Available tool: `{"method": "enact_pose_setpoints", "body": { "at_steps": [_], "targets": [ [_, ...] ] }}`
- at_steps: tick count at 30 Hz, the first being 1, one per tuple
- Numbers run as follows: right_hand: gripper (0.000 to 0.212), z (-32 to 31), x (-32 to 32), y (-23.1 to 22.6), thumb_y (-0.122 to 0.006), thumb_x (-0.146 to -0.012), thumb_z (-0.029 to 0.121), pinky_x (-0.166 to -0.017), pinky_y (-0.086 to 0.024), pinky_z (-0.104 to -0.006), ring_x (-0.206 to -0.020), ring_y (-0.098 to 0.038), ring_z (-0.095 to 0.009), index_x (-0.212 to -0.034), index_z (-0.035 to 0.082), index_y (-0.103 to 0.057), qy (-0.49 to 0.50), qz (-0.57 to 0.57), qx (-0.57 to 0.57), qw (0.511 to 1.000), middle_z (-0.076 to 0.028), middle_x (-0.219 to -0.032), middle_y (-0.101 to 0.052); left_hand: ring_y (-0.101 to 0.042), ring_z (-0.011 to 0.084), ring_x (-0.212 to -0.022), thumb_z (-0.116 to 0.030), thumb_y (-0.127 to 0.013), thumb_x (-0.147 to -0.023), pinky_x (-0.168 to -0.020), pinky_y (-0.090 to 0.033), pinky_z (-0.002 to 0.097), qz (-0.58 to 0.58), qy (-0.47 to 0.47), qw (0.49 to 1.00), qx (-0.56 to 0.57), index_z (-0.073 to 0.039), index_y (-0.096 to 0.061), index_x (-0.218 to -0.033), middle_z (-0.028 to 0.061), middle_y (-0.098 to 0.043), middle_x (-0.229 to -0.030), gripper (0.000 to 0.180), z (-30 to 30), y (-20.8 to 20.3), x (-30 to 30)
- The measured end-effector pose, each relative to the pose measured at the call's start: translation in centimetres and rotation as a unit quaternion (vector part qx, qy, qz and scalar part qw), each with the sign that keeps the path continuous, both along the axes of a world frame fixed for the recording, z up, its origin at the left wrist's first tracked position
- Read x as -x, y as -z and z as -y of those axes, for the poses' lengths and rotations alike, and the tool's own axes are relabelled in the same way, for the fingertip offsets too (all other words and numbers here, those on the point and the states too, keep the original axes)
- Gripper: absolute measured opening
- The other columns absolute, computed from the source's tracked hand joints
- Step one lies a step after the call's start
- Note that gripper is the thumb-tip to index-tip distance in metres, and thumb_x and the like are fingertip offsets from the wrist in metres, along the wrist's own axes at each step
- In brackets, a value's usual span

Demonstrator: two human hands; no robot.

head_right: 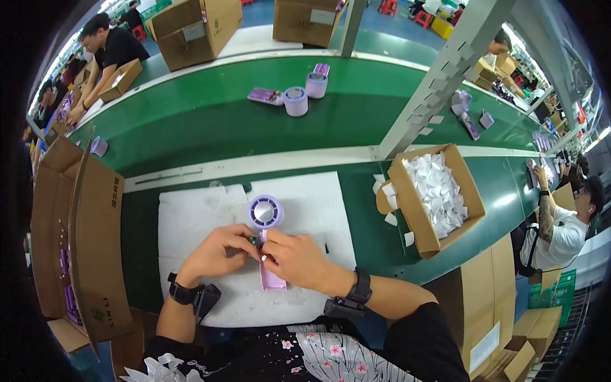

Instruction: Assembling components of small handheld fans on a factory production line.

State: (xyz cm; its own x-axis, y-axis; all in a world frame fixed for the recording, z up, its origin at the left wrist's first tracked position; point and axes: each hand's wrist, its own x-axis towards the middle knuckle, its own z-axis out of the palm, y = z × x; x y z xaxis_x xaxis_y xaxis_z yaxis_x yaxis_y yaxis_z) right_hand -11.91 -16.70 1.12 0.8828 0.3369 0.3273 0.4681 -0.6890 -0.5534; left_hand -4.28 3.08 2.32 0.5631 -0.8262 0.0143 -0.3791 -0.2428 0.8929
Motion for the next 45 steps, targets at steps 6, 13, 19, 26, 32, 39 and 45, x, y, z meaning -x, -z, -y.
{"method": "enact_pose_setpoints", "body": {
  "at_steps": [6,13,19,26,32,39,45],
  "targets": [
    [0.013,-0.1,-0.1,1.1,-0.069,-0.072,0.015,-0.051,-0.047,-0.0345,-0.061,-0.057,-0.023,-0.072,0.006,-0.059,-0.011,0.004,0.003,1.000,-0.003,-0.077,-0.053,-0.057,0.0139,-0.081,0.005,-0.069,-0.070,-0.072,-0.049,0.0261,-0.090,0.017,0.994,0.066,-0.002,-0.065,-0.090,0.0051,-0.059,-0.095,0.021,-0.1,1.0,0.5],
    [0.013,0.3,0.2,1.9,-0.063,-0.076,0.019,-0.056,-0.049,-0.0368,-0.065,-0.059,-0.025,-0.075,0.006,-0.060,-0.033,0.003,0.046,0.998,-0.005,-0.079,-0.053,-0.057,0.0111,-0.083,0.003,-0.069,-0.074,-0.071,-0.049,0.0239,-0.104,0.000,0.992,0.075,-0.002,-0.064,-0.091,0.0035,-0.060,-0.092,0.018,0.3,3.0,0.6],
    [0.013,0.1,-0.3,2.1,-0.063,-0.076,0.020,-0.055,-0.049,-0.0370,-0.065,-0.059,-0.025,-0.076,0.007,-0.061,-0.038,0.008,0.060,0.997,-0.004,-0.077,-0.054,-0.058,0.0102,-0.085,0.007,-0.067,-0.074,-0.073,-0.048,0.0238,-0.102,-0.009,0.994,0.035,-0.002,-0.063,-0.091,0.0025,-0.062,-0.091,0.019,0.0,2.5,0.0],
    [0.012,0.0,-0.6,1.3,-0.067,-0.076,0.020,-0.051,-0.048,-0.0344,-0.059,-0.058,-0.023,-0.076,0.010,-0.060,-0.015,0.045,0.041,0.998,-0.002,-0.074,-0.056,-0.056,0.0087,-0.081,0.007,-0.065,-0.073,-0.071,-0.047,0.0224,-0.096,-0.033,0.994,0.029,-0.002,-0.061,-0.086,0.0012,-0.060,-0.088,0.016,0.4,2.3,0.3],
    [0.011,0.2,-0.4,0.4,-0.064,-0.078,0.018,-0.052,-0.048,-0.0345,-0.062,-0.059,-0.024,-0.079,0.008,-0.060,-0.027,0.017,0.002,0.999,-0.003,-0.078,-0.057,-0.053,0.0075,-0.078,0.009,-0.061,-0.071,-0.070,-0.045,0.0220,-0.148,-0.037,0.987,0.057,-0.002,-0.058,-0.082,0.0001,-0.057,-0.084,0.016,0.6,2.3,0.8],
    [0.007,0.3,0.0,-1.5,-0.058,-0.077,0.010,-0.053,-0.049,-0.0349,-0.064,-0.059,-0.028,-0.080,0.003,-0.058,-0.017,0.046,0.034,0.998,-0.005,-0.088,-0.057,-0.050,0.0072,-0.078,0.010,-0.056,-0.069,-0.066,-0.040,0.0212,-0.146,-0.077,0.985,0.047,-0.004,-0.055,-0.079,-0.0003,-0.056,-0.084,0.017,1.4,1.8,1.3],
    [0.036,0.6,0.1,-1.5,-0.054,-0.079,0.005,-0.053,-0.049,-0.0360,-0.069,-0.060,-0.028,-0.114,0.005,-0.054,0.043,0.008,0.044,0.998,-0.009,-0.097,-0.054,-0.046,0.0076,-0.065,0.002,-0.062,-0.069,-0.056,-0.038,0.0223,-0.137,-0.071,0.981,0.117,-0.005,-0.054,-0.076,0.0005,-0.052,-0.078,0.012,2.2,2.1,1.2]
  ]
}}
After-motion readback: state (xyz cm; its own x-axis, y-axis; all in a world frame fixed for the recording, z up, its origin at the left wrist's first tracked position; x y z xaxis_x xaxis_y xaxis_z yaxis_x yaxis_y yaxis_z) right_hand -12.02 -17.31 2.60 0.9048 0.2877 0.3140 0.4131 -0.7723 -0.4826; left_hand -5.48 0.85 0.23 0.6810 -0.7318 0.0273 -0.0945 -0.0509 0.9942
